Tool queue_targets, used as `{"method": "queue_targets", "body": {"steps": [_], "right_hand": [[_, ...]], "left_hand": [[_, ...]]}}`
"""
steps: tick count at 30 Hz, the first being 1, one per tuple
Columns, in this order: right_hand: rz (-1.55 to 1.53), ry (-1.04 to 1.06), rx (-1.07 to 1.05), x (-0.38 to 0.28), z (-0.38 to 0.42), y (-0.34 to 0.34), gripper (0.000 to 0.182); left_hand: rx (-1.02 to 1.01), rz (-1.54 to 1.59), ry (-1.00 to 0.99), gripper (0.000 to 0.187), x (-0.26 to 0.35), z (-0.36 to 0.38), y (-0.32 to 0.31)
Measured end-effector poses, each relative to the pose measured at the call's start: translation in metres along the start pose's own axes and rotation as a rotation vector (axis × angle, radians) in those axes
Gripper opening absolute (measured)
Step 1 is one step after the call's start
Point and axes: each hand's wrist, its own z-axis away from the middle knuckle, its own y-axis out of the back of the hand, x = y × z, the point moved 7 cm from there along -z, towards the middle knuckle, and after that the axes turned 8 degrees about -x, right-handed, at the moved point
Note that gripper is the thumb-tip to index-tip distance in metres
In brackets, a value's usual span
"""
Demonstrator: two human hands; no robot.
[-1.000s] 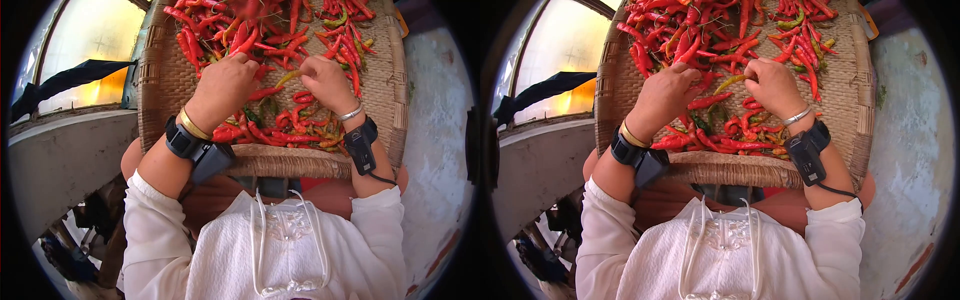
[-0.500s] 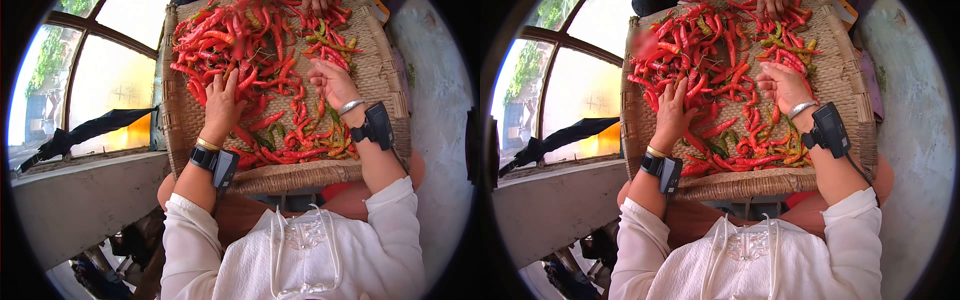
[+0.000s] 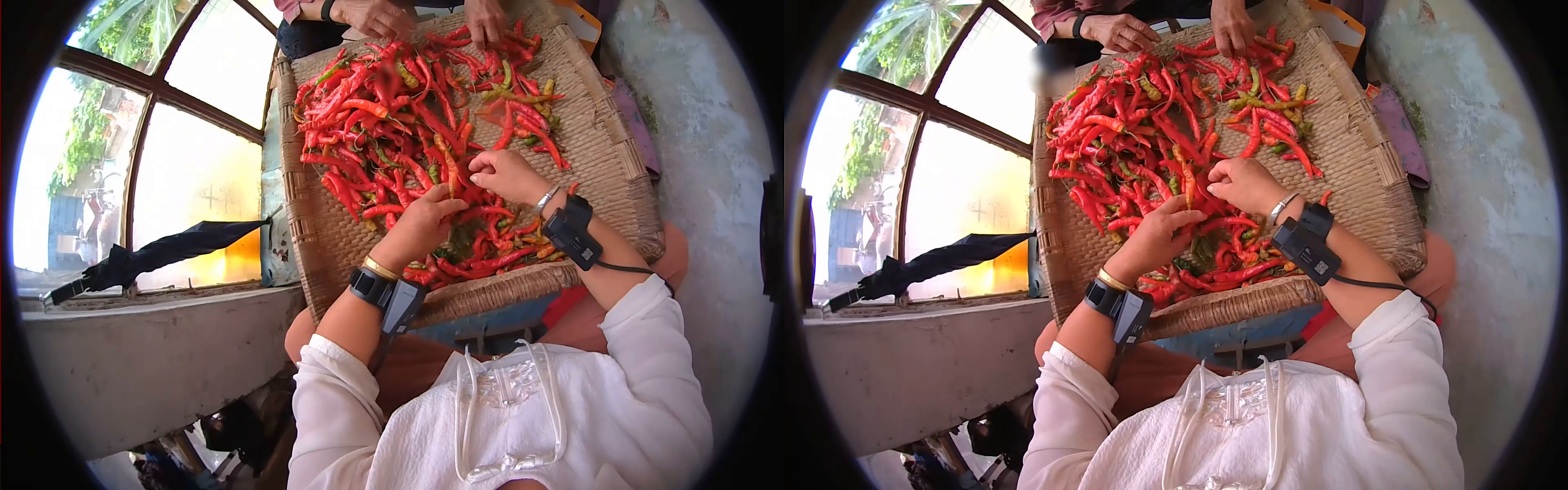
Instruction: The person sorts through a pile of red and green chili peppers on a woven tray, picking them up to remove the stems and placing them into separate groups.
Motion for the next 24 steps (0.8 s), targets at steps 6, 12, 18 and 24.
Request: {"method": "queue_targets", "body": {"steps": [6,12,18,24], "right_hand": [[-0.019,-0.143,-0.179,-0.025,0.002,-0.008,0.027],[-0.503,-0.135,-0.086,-0.005,0.002,-0.010,0.021],[-1.107,-0.108,0.419,0.041,0.004,0.063,0.021],[-0.550,-0.105,0.037,0.014,-0.005,0.018,0.029]], "left_hand": [[-0.081,0.037,-0.040,0.039,0.012,0.002,-0.009],[-0.117,-0.040,-0.008,0.033,0.017,0.005,-0.009],[-0.119,0.077,-0.002,0.024,0.017,0.004,-0.005],[-0.093,0.050,-0.100,0.016,0.028,0.001,-0.001]]}}
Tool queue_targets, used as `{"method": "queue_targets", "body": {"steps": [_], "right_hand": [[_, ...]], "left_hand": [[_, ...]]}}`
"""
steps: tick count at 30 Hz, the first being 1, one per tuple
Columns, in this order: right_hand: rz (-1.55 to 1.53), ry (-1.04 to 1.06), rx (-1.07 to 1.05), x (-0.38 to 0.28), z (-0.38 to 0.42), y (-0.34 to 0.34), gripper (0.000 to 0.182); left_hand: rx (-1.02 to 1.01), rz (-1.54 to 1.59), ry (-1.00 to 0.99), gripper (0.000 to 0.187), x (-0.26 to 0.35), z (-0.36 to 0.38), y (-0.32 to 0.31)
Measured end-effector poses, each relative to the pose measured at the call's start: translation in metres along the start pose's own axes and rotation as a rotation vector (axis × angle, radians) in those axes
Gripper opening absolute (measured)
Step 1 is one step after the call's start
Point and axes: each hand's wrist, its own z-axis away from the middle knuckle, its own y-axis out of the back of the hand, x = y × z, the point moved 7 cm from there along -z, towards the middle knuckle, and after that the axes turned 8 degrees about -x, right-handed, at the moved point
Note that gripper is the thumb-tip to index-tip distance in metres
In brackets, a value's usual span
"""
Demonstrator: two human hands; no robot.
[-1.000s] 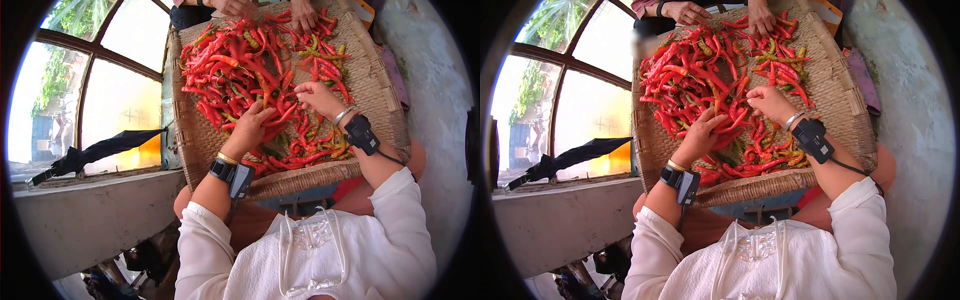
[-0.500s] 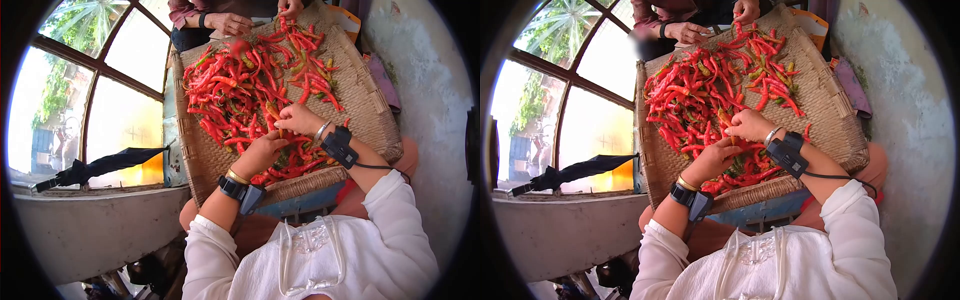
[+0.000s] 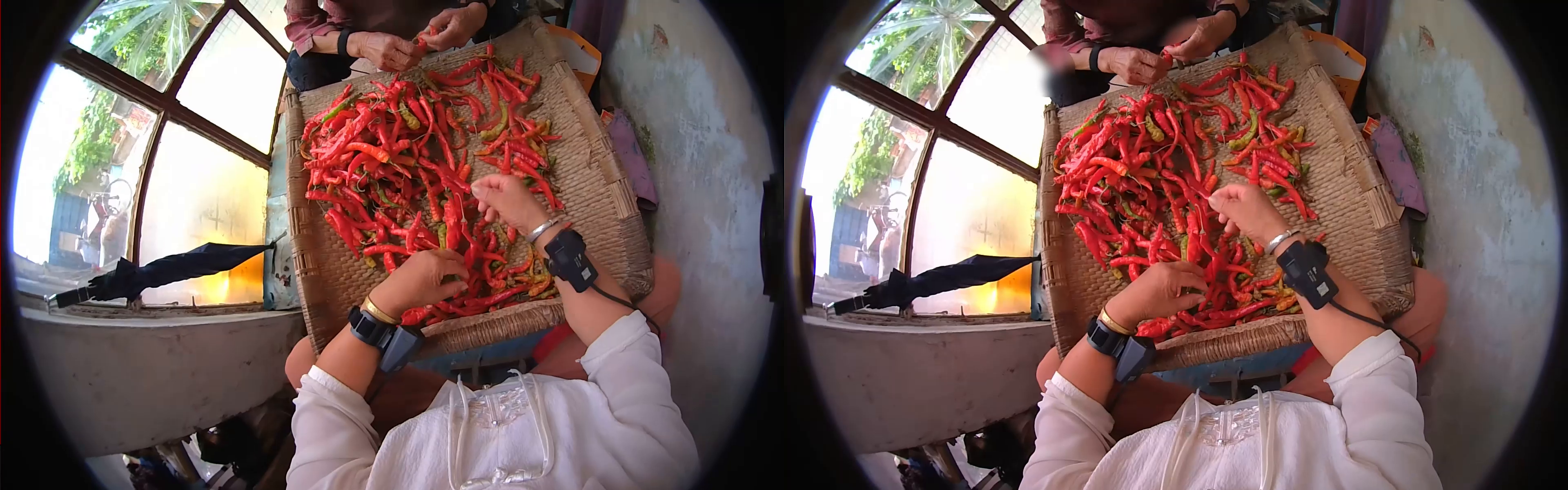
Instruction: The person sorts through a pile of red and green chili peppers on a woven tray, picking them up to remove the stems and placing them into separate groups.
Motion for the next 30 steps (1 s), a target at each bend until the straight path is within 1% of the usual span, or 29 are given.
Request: {"method": "queue_targets", "body": {"steps": [1,2,3,4,6,7,8,9,10,11,12,14,15,16,18,19,21,22,24,26,27,28,29,30], "right_hand": [[0.157,0.041,-0.050,-0.003,-0.001,-0.016,0.033],[0.481,0.091,-0.029,-0.009,0.002,-0.025,0.043],[0.678,0.096,-0.061,-0.012,0.006,-0.035,0.053],[0.792,0.077,-0.085,-0.003,0.004,-0.040,0.054],[0.739,0.087,-0.094,0.003,-0.001,-0.039,0.039],[0.753,0.092,-0.092,0.002,-0.001,-0.034,0.039],[0.575,0.007,-0.120,0.007,-0.001,-0.028,0.032],[0.397,-0.072,-0.143,0.010,0.000,-0.022,0.025],[0.411,-0.061,-0.136,0.005,0.001,-0.015,0.025],[0.388,-0.032,-0.067,-0.001,0.003,-0.005,0.021],[0.365,0.002,0.002,-0.010,0.005,0.004,0.017],[0.367,0.011,-0.020,-0.018,0.008,0.004,0.021],[0.518,0.053,-0.114,-0.022,0.011,-0.008,0.022],[0.672,0.099,-0.205,-0.024,0.015,-0.018,0.023],[1.096,0.260,-0.243,-0.007,0.017,-0.034,0.025],[1.124,0.191,-0.241,-0.008,0.018,-0.035,0.024],[1.127,0.071,-0.237,-0.006,0.016,-0.037,0.019],[1.133,0.075,-0.233,-0.007,0.015,-0.035,0.019],[1.173,0.180,-0.199,-0.011,0.020,-0.037,0.017],[1.181,0.211,-0.161,-0.013,0.023,-0.033,0.019],[1.265,0.245,-0.026,-0.021,0.025,-0.028,0.023],[1.343,0.276,0.110,-0.029,0.029,-0.023,0.029],[1.345,0.275,0.106,-0.033,0.031,-0.019,0.029],[1.343,0.204,0.178,-0.046,0.036,-0.010,0.035]], "left_hand": [[-0.072,0.069,0.000,0.016,-0.003,0.000,-0.007],[-0.145,0.136,-0.001,0.016,-0.003,0.000,-0.011],[-0.182,0.193,0.020,0.016,0.000,0.000,-0.012],[-0.197,0.218,0.024,0.017,-0.001,0.001,-0.015],[-0.211,0.193,-0.005,0.018,0.002,0.001,-0.015],[-0.200,0.123,-0.027,0.030,0.004,0.002,-0.012],[-0.191,0.121,-0.033,0.030,0.007,0.005,-0.011],[-0.101,0.024,0.044,0.037,0.012,0.005,0.002],[-0.007,-0.076,0.120,0.045,0.013,0.005,0.015],[0.056,-0.154,0.154,0.055,0.009,0.007,0.022],[0.071,-0.166,0.145,0.055,0.005,0.008,0.026],[0.209,-0.318,0.225,0.048,-0.006,0.012,0.039],[0.231,-0.338,0.237,0.041,-0.003,0.013,0.042],[0.239,-0.347,0.231,0.041,-0.006,0.014,0.041],[0.167,-0.373,0.220,0.033,-0.018,0.013,0.028],[0.137,-0.372,0.241,0.030,-0.014,0.012,0.027],[0.151,-0.359,0.212,0.030,-0.012,0.010,0.025],[0.147,-0.332,0.190,0.030,-0.010,0.009,0.024],[0.126,-0.322,0.229,0.030,-0.010,0.011,0.021],[0.167,-0.356,0.208,0.028,-0.007,0.011,0.031],[0.173,-0.359,0.204,0.028,-0.008,0.013,0.037],[0.264,-0.433,0.247,0.028,-0.011,0.019,0.050],[0.353,-0.502,0.294,0.029,-0.014,0.028,0.061],[0.375,-0.500,0.493,0.027,-0.030,0.040,0.073]]}}
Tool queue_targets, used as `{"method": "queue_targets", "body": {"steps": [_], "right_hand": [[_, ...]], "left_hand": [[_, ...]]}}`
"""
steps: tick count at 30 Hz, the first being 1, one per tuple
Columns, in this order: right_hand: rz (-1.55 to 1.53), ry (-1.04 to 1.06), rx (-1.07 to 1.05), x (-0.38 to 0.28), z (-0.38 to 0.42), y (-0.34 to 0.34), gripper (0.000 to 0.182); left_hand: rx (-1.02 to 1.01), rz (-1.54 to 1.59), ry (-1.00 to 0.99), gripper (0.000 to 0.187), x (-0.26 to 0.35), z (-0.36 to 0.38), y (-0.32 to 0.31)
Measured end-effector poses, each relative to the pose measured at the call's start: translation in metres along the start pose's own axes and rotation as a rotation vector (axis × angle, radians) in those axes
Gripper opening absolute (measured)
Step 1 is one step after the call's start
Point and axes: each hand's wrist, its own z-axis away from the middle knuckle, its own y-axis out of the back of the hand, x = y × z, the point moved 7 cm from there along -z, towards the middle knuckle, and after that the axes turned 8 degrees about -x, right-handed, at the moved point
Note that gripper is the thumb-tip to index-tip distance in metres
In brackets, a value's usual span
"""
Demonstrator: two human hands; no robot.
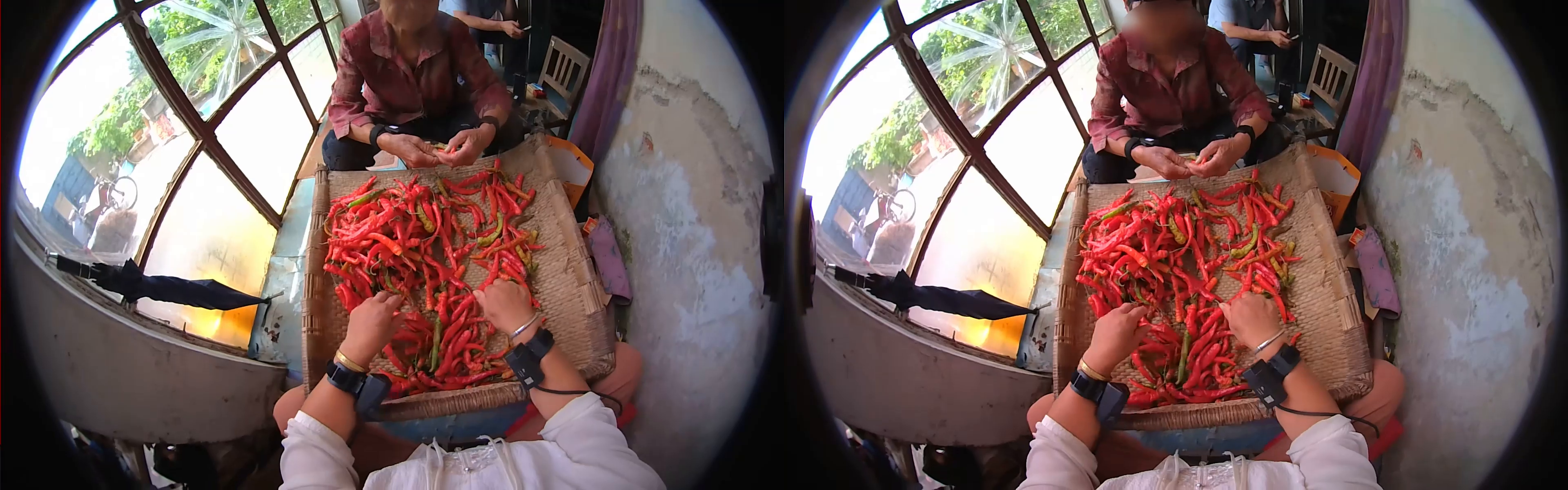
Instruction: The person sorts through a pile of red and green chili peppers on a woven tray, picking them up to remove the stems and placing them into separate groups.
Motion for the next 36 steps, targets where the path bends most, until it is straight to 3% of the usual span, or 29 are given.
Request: {"method": "queue_targets", "body": {"steps": [1,4,5,6,8,10,12,14,16,18,20,21,24,25,28,30,31,33,36], "right_hand": [[0.009,-0.092,0.017,0.007,-0.001,0.010,0.042],[-0.145,-0.065,0.070,0.023,-0.005,0.005,0.049],[-0.356,-0.076,-0.093,0.035,-0.016,-0.019,0.054],[-0.361,-0.074,-0.102,0.025,-0.020,-0.021,0.054],[-0.784,-0.085,-0.238,0.021,-0.012,-0.019,0.058],[-0.761,-0.116,-0.308,0.023,-0.016,-0.027,0.061],[-0.858,-0.220,-0.326,0.037,-0.019,-0.038,0.062],[-1.000,-0.212,-0.320,0.045,-0.016,-0.032,0.061],[-1.461,-0.382,-0.133,0.061,-0.011,-0.023,0.061],[-1.590,-0.352,-0.063,0.080,-0.016,-0.031,0.058],[-2.081,-0.239,0.320,0.096,-0.020,-0.028,0.052],[-2.187,-0.242,0.501,0.103,-0.019,-0.028,0.048],[-2.230,-0.384,0.468,0.099,-0.018,-0.038,0.047],[-2.231,-0.384,0.469,0.093,-0.016,-0.038,0.047],[-1.465,-0.259,-0.018,0.041,-0.019,-0.035,0.043],[-1.073,-0.026,-0.221,0.009,-0.023,-0.044,0.034],[-1.072,-0.025,-0.222,-0.001,-0.019,-0.041,0.034],[-0.240,0.211,-0.115,-0.031,-0.008,-0.019,0.026],[-0.129,0.229,-0.091,-0.029,-0.007,-0.035,0.024]], "left_hand": [[-0.040,-0.076,0.079,0.026,-0.009,0.002,0.002],[-0.074,-0.210,0.215,0.028,-0.030,0.002,-0.004],[-0.073,-0.271,0.253,0.031,-0.038,0.011,-0.008],[-0.082,-0.271,0.259,0.031,-0.042,0.019,-0.007],[-0.173,-0.193,0.233,0.028,-0.033,0.009,-0.018],[-0.200,-0.178,0.231,0.029,-0.037,0.010,-0.023],[-0.158,-0.170,0.097,0.029,-0.032,0.009,-0.026],[-0.187,-0.168,0.108,0.031,-0.034,0.009,-0.029],[-0.218,-0.143,0.082,0.031,-0.038,0.009,-0.037],[-0.230,-0.150,0.059,0.031,-0.041,0.008,-0.041],[-0.246,-0.156,0.035,0.031,-0.039,0.009,-0.043],[-0.220,-0.143,0.025,0.027,-0.035,0.010,-0.039],[-0.166,-0.143,0.015,0.018,-0.033,0.010,-0.039],[-0.141,-0.157,0.016,0.015,-0.034,0.010,-0.039],[-0.176,-0.175,0.050,0.014,-0.035,0.010,-0.042],[-0.206,-0.177,0.042,0.013,-0.037,0.009,-0.046],[-0.237,-0.180,0.033,0.012,-0.038,0.008,-0.049],[-0.262,-0.120,-0.011,0.012,-0.035,0.009,-0.051],[-0.347,-0.047,-0.036,0.016,-0.026,0.010,-0.053]]}}
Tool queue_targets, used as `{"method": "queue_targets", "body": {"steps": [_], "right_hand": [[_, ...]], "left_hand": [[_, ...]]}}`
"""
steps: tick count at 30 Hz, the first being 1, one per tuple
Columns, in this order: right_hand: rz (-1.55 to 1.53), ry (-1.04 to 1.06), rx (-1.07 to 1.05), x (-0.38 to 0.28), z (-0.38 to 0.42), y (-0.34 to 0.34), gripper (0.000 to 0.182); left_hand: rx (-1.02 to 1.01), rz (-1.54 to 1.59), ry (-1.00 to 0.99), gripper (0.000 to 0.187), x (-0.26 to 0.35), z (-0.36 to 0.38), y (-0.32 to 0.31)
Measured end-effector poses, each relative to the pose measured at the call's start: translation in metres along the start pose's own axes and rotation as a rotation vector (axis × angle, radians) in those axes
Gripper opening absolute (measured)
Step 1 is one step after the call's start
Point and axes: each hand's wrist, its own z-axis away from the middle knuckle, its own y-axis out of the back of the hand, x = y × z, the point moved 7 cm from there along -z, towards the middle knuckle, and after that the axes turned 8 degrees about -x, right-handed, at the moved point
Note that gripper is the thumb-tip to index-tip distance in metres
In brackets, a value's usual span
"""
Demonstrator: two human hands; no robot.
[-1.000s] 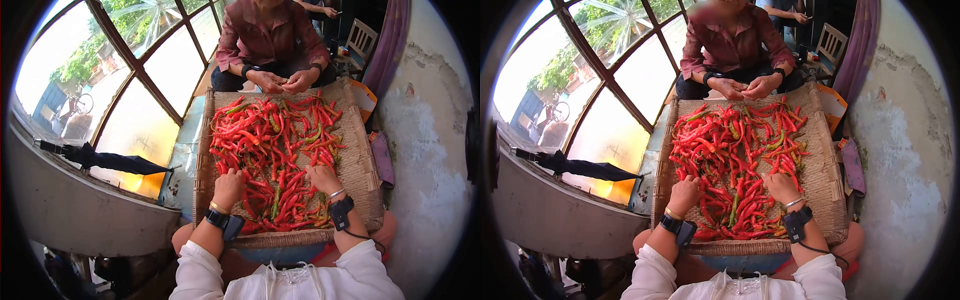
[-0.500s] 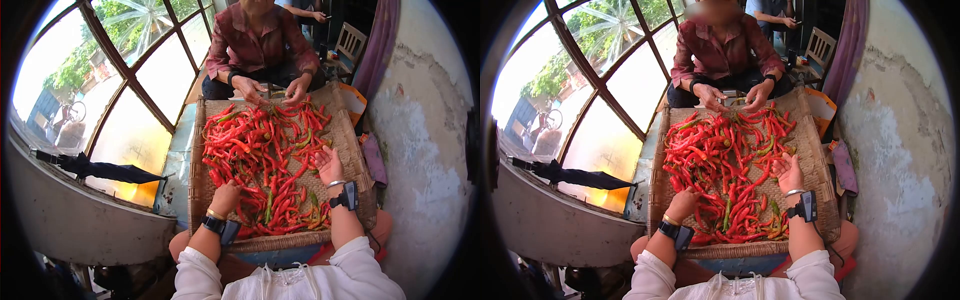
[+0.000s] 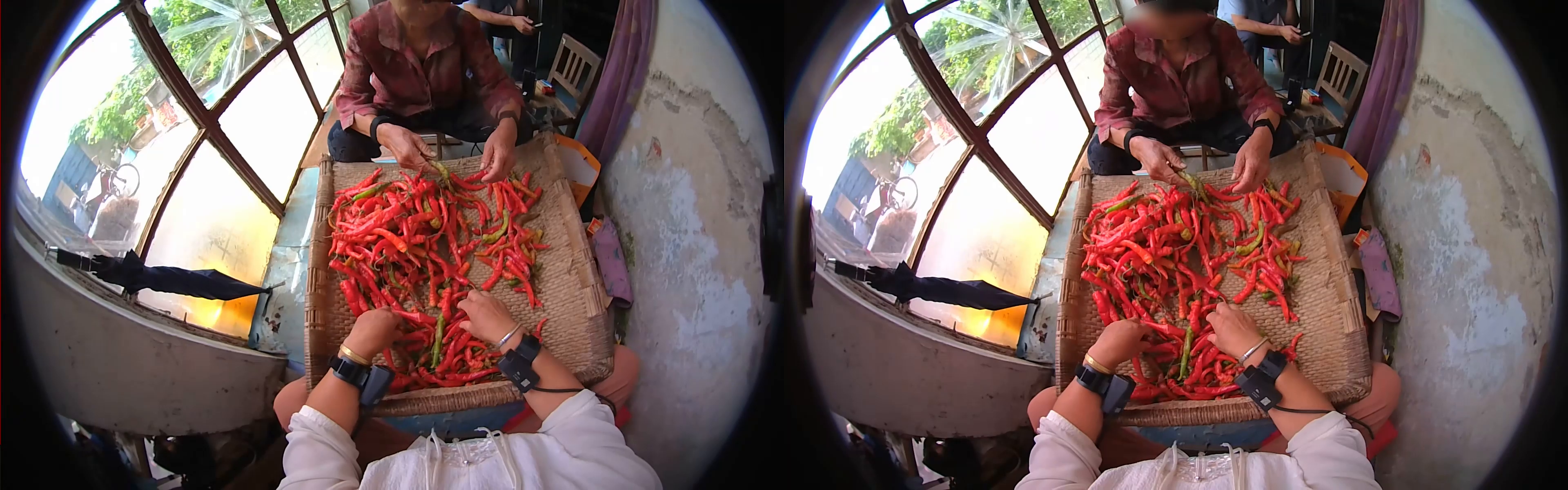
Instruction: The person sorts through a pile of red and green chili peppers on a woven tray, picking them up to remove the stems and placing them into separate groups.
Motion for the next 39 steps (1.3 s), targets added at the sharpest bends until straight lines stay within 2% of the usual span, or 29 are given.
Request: {"method": "queue_targets", "body": {"steps": [4,5,7,9,10,12,13,14,16,17,18,20,21,22,24,25,26,28,30,31,32,33,35,37,39], "right_hand": [[0.184,-0.071,0.106,0.015,0.001,0.001,0.016],[0.232,-0.106,0.066,0.024,0.000,-0.004,0.013],[0.281,-0.139,0.026,0.031,0.001,0.000,0.010],[0.064,-0.128,-0.170,0.034,0.002,-0.001,0.011],[0.064,-0.125,-0.172,0.032,0.002,0.007,0.011],[-0.267,-0.059,-0.047,0.029,0.004,0.026,0.017],[-0.409,-0.015,0.080,0.029,0.005,0.034,0.020],[-0.407,-0.012,0.081,0.028,0.006,0.040,0.020],[-0.711,-0.104,0.183,0.031,0.010,0.060,0.018],[-0.951,-0.126,0.138,0.042,0.008,0.049,0.018],[-0.950,-0.131,0.143,0.047,0.008,0.050,0.018],[-1.241,-0.157,0.235,0.062,0.011,0.051,0.020],[-1.356,-0.211,0.297,0.074,0.011,0.048,0.031],[-1.361,-0.198,0.284,0.073,0.005,0.043,0.031],[-1.770,-0.310,0.700,0.098,0.023,0.045,0.047],[-1.757,-0.359,0.687,0.099,0.025,0.045,0.058],[-1.756,-0.367,0.687,0.095,0.027,0.046,0.058],[-1.296,-0.374,0.605,0.074,0.020,0.056,0.063],[-0.893,-0.232,0.325,0.047,0.006,0.045,0.060],[-0.566,-0.114,0.211,0.035,0.008,0.038,0.055],[-0.246,0.043,0.093,0.013,-0.001,0.025,0.051],[-0.261,0.089,0.090,-0.002,-0.009,0.014,0.051],[-0.147,0.169,-0.113,-0.015,-0.002,-0.012,0.045],[-0.073,0.113,-0.183,-0.020,0.000,-0.023,0.040],[-0.022,0.092,-0.167,-0.023,-0.005,-0.025,0.036]], "left_hand": [[-0.114,-0.002,0.041,0.019,0.014,0.000,0.011],[-0.113,-0.001,0.039,0.019,0.018,0.000,0.013],[0.020,0.093,-0.064,0.018,0.029,0.001,0.024],[0.050,0.147,-0.110,0.017,0.033,-0.001,0.026],[0.078,0.203,-0.157,0.017,0.036,-0.001,0.028],[0.065,0.223,-0.159,0.017,0.041,0.001,0.031],[0.056,0.240,-0.163,0.018,0.044,0.001,0.032],[0.060,0.239,-0.162,0.018,0.045,0.000,0.032],[0.122,0.263,-0.195,0.027,0.047,0.004,0.032],[0.145,0.236,-0.185,0.033,0.045,0.003,0.028],[0.143,0.237,-0.192,0.033,0.047,0.003,0.030],[0.112,0.187,-0.171,0.036,0.052,0.003,0.032],[0.114,0.186,-0.160,0.036,0.051,0.004,0.031],[0.086,0.173,-0.152,0.036,0.050,0.005,0.028],[0.062,0.162,-0.180,0.036,0.053,-0.002,0.023],[0.029,0.135,-0.162,0.037,0.054,-0.005,0.017],[-0.005,0.106,-0.122,0.038,0.050,-0.003,0.010],[0.042,0.085,-0.105,0.036,0.042,0.004,0.011],[-0.061,0.069,-0.165,0.027,0.047,-0.007,-0.001],[-0.056,0.087,-0.163,0.019,0.049,-0.007,0.000],[-0.050,0.075,-0.143,0.019,0.047,-0.009,0.000],[-0.027,0.044,-0.143,0.018,0.046,-0.007,-0.001],[-0.036,0.044,-0.166,0.018,0.050,-0.004,0.000],[-0.064,0.095,-0.204,0.018,0.055,-0.004,-0.011],[-0.107,0.091,-0.191,0.018,0.052,-0.005,-0.006]]}}
